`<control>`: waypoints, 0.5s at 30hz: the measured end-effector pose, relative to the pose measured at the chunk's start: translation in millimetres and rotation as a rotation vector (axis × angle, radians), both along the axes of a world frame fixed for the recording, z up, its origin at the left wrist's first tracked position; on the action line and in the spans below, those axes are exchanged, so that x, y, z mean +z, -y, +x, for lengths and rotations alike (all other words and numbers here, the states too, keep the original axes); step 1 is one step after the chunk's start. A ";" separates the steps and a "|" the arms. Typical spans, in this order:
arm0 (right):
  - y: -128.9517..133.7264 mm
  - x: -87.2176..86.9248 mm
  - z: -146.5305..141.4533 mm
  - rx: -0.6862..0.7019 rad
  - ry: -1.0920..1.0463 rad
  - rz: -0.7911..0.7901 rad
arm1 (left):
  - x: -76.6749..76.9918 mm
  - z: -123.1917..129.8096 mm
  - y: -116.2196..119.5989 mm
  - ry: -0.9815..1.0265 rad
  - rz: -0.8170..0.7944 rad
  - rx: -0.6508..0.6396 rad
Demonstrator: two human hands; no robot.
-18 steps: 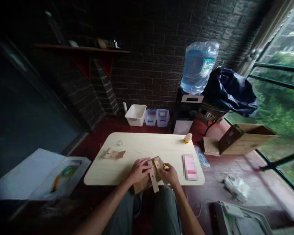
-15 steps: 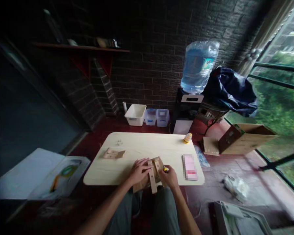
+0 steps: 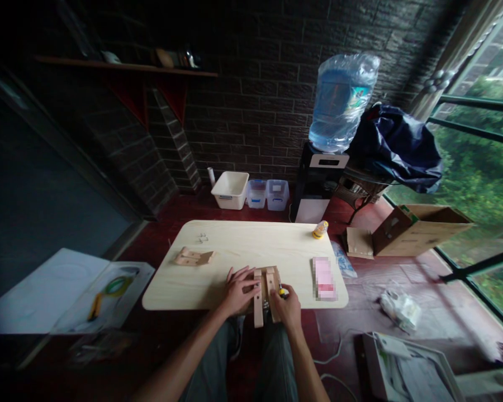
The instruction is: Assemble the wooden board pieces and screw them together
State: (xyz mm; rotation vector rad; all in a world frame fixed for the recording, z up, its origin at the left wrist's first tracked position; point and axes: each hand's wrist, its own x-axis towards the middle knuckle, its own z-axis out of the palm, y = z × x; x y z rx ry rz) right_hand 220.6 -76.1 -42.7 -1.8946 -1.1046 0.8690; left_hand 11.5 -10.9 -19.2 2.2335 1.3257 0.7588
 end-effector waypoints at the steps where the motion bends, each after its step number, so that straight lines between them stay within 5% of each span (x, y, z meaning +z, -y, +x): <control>1: 0.5 0.6 -0.6 -0.001 0.000 0.011 | -1.2 0.0 -0.2 0.003 0.005 0.008; 9: -4.6 35.1 -0.4 -0.080 0.090 0.200 | -6.5 -3.3 -1.4 0.029 0.029 0.033; 15: -17.3 70.7 -8.6 0.191 0.075 0.225 | -1.7 -3.6 3.9 0.034 0.047 0.040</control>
